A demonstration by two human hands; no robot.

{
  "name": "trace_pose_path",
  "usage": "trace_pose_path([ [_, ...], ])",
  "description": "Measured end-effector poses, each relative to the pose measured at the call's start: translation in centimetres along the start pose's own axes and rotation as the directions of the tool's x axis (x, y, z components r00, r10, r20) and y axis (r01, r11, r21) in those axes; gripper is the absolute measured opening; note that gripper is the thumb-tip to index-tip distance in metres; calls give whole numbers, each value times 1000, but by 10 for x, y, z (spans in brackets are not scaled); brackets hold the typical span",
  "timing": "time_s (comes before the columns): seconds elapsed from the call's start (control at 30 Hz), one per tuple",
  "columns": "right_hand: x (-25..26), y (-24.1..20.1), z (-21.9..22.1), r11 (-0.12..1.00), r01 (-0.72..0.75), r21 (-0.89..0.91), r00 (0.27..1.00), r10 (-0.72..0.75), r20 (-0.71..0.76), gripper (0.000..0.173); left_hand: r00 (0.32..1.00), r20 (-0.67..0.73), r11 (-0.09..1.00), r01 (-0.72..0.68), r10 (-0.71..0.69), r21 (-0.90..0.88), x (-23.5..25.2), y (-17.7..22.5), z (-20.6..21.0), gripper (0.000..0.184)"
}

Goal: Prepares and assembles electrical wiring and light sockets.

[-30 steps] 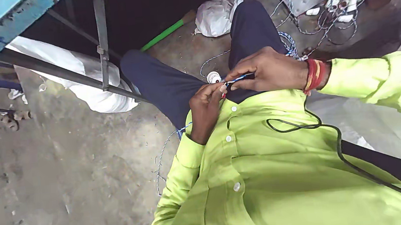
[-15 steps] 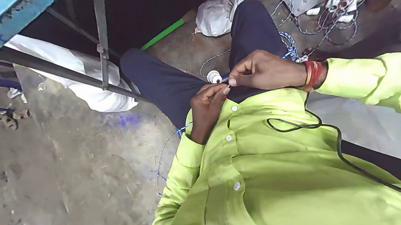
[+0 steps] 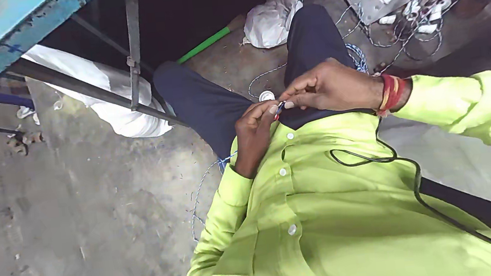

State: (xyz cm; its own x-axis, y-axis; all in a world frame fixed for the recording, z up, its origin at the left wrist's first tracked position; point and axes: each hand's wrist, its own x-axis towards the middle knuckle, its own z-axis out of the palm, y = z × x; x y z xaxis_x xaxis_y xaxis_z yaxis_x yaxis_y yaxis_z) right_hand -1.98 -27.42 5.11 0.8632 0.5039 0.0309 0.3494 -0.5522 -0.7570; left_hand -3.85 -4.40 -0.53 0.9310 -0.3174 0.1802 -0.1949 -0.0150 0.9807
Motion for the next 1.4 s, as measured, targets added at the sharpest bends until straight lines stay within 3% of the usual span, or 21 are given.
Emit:
trace_pose_path([
  [0.13, 5, -6, -13, 985, 1, -171, 992, -23, -125, 23, 990, 107, 978, 66, -88, 197, -10, 21, -20, 40],
  [0.23, 13, -11, -25, 985, 2, -171, 988, -28, -151, 23, 979, 141, 944, 95, -145, 315, -6, 24, -34, 33],
  [0.3, 16, -13, -29, 984, 22, -179, 988, -49, -145, 23, 959, 203, 963, 150, -197, 223, -2, 21, -43, 31],
  [0.37, 17, -12, -30, 984, 36, -174, 988, -62, -144, 23, 936, 258, 969, 244, -242, 24, 4, 16, -50, 33],
  [0.47, 21, -2, -35, 991, 103, -91, 981, -116, -154, 21, 874, 365, 864, 428, -321, -266, 16, 12, -55, 32],
  [0.53, 25, 5, -39, 991, 131, 24, 984, -127, -124, 18, 852, 404, 801, 481, -332, -356, 28, 8, -51, 26],
  [0.6, 29, 9, -43, 976, 108, 190, 994, -102, -41, 20, 847, 390, 791, 500, -362, -353, 35, 7, -46, 20],
  [0.67, 32, 11, -44, 967, 66, 246, 996, -80, 49, 29, 840, 360, 816, 510, -406, -271, 41, 10, -40, 18],
  [0.73, 35, 10, -38, 993, 65, 96, 996, -71, 60, 37, 843, 336, 850, 495, -421, -178, 44, 14, -36, 18],
  [0.83, 45, 13, -17, 975, 165, -151, 986, -158, 54, 31, 875, 279, 899, 431, -395, -81, 50, 21, -33, 17],
  [0.97, 59, 7, -25, 970, 162, -181, 983, -142, 120, 27, 938, 93, 941, 337, -334, -25, 59, 30, -24, 15],
  [1.03, 59, 14, -23, 958, 223, -180, 975, -218, 45, 28, 941, 19, 939, 339, -338, -54, 57, 33, -19, 16],
  [1.13, 62, 31, -14, 952, 272, -138, 954, -285, -89, 29, 887, 20, 855, 451, -462, -257, 60, 37, -14, 19],
  [1.27, 67, 52, -3, 955, 291, -58, 933, -297, -205, 27, 818, 131, 690, 549, -560, -472, 67, 42, -21, 28],
  [1.4, 73, 68, 3, 912, 410, -31, 874, -402, -273, 21, 707, 179, 634, 698, -684, -333, 80, 58, -26, 28],
])
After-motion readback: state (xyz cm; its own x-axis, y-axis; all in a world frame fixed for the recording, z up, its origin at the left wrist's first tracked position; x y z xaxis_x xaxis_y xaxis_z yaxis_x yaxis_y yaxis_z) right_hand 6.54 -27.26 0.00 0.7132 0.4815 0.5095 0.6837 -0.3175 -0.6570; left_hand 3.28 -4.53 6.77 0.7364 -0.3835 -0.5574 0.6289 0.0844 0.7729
